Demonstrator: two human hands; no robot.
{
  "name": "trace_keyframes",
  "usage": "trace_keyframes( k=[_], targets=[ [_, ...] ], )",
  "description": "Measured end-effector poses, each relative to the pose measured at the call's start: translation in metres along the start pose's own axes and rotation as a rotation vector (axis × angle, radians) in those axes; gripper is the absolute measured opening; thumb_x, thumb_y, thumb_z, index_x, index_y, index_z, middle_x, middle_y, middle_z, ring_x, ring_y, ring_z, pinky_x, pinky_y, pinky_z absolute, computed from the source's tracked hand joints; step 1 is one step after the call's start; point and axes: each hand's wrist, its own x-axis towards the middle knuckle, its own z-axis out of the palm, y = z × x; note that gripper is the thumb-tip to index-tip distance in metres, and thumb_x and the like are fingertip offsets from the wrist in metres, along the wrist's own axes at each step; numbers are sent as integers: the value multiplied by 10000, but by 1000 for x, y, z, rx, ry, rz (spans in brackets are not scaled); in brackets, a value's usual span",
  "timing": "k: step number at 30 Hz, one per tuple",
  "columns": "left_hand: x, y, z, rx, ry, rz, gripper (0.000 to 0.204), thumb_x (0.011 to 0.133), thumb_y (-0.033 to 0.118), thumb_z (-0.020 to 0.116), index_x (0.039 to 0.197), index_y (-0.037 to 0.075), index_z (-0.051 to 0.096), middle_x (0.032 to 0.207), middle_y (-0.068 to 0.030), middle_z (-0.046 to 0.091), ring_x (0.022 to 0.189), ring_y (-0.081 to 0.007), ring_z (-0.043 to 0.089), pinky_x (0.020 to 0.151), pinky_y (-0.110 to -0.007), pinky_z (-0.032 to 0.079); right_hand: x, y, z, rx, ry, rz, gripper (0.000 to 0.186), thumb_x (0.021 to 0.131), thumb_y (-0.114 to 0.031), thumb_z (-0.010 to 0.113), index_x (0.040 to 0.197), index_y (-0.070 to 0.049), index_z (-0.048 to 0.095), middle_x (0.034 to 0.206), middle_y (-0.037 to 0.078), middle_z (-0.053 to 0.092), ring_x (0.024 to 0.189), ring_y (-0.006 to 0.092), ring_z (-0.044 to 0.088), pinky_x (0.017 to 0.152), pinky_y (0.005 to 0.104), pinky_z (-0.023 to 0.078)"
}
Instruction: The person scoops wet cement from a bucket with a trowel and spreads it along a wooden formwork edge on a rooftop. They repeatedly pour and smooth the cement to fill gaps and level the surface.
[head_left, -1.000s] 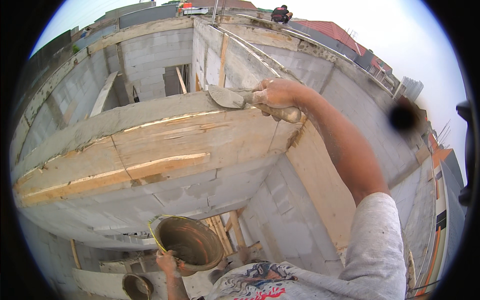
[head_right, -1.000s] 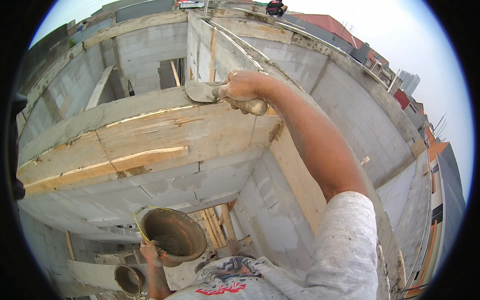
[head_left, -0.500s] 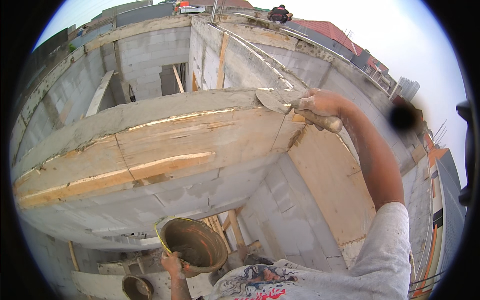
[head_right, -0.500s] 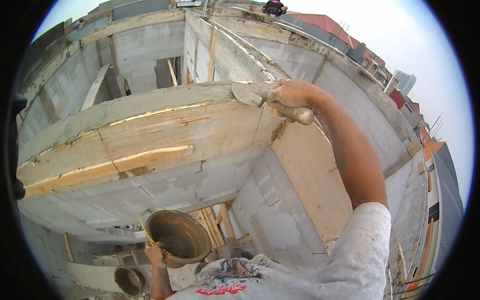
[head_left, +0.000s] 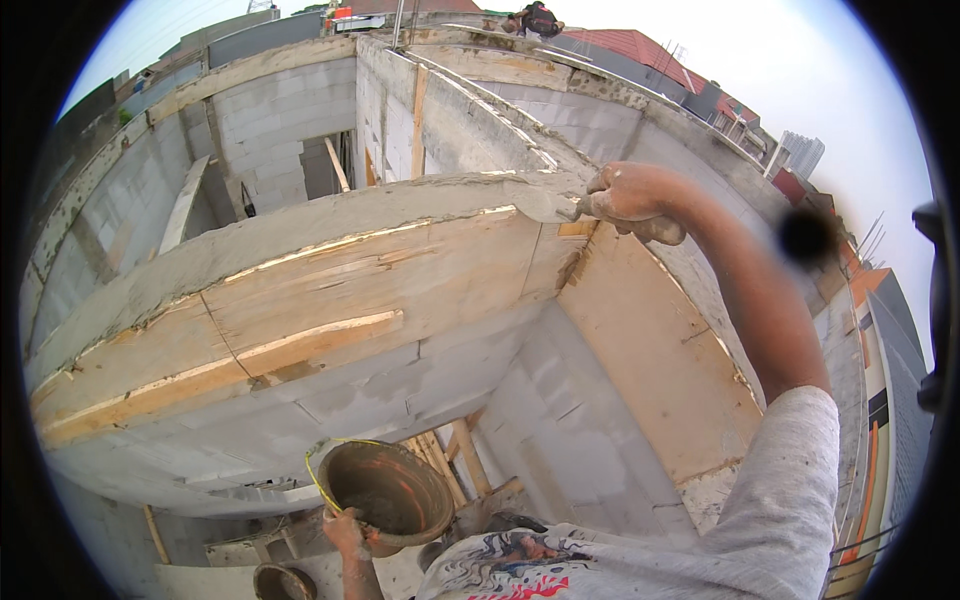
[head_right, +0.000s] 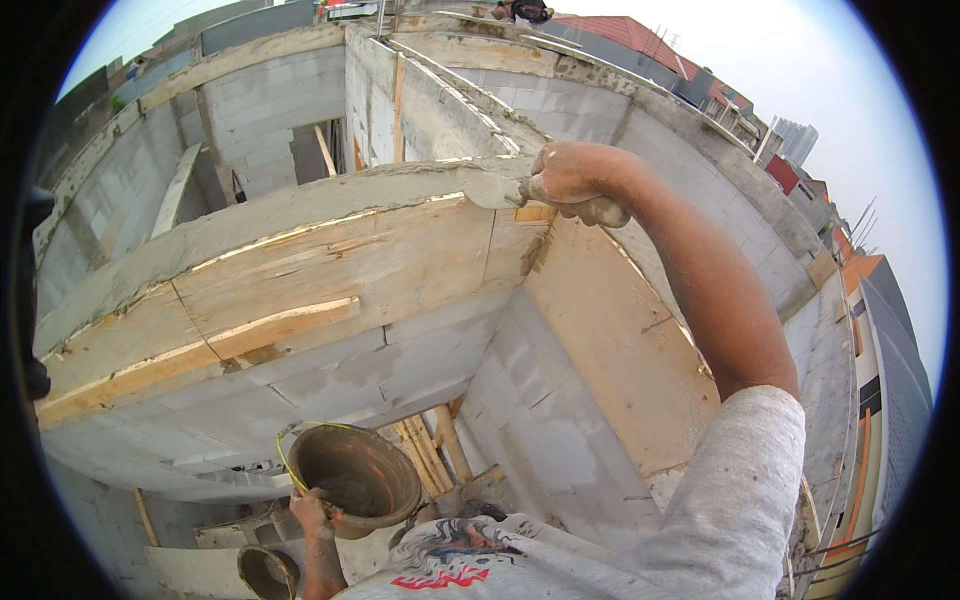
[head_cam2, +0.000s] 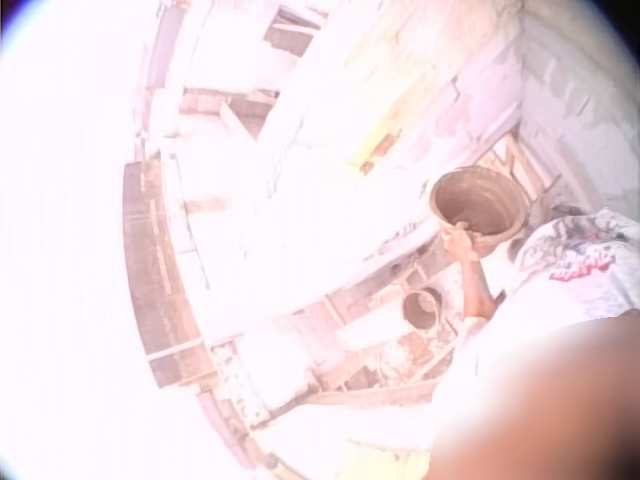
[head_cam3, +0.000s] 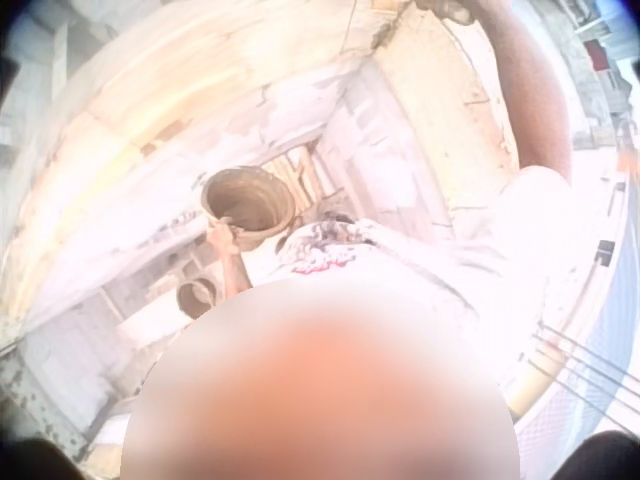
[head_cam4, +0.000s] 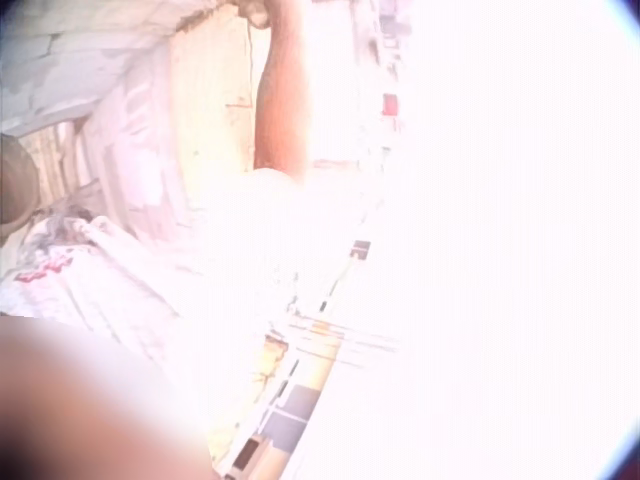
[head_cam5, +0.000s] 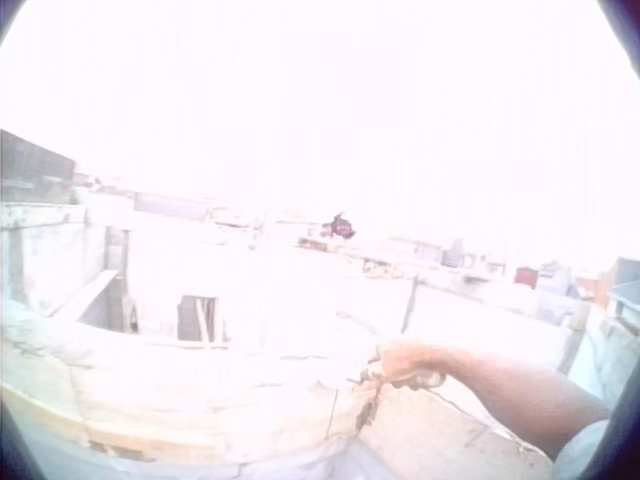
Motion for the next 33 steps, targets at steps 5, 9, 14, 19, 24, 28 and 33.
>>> trace_keyframes(
  k=[5,9,14,19,24,28,33],
  targets=[
    [-9,14,24,50,-91,-50,133,772,-44,517,900,-8,521,637,-83,547,338,-190,510,302,-325,452,-7,82,-6,84,69,272,262,799,-210,527,676,14,585,642,132,598,505,244,571,443,422,427],
    [-27,36,48,92,-96,-102,141,740,-64,546,876,-27,550,654,-88,574,378,-189,534,345,-331,453,-9,97,-5,219,108,265,260,796,-220,533,689,7,601,645,148,598,516,252,578,443,428,427],
    [-33,42,85,43,-203,-89,146,784,-50,510,923,-8,526,658,-88,559,355,-169,509,294,-314,454,19,75,-2,288,2,-29,305,865,-313,552,914,-27,647,690,119,638,544,220,626,502,382,484],
    [-49,53,130,83,-295,-65,187,773,-49,525,955,-10,518,678,-81,557,363,-163,501,290,-305,444,39,46,4,117,-46,-282,348,876,-281,518,1048,-18,668,749,128,681,602,239,642,600,391,517],
    [-79,76,165,69,-357,-135,191,732,-78,545,907,-5,524,700,-77,565,373,-174,510,292,-317,447,16,94,-1,79,-23,60,274,862,-250,514,829,-9,639,641,111,607,498,226,558,472,408,443],
    [-91,82,184,83,-442,-152,166,768,-42,545,919,-1,492,640,-88,550,358,-177,501,286,-330,446,-10,160,0,153,57,239,234,760,-193,556,720,20,643,611,143,605,487,255,578,435,426,430],
    [-89,77,209,125,-479,-155,145,764,-52,559,876,5,489,633,-95,547,340,-185,490,283,-332,438,-41,193,-3,195,38,259,257,810,-270,552,788,-26,628,623,86,580,492,209,531,447,389,413]
  ],
)
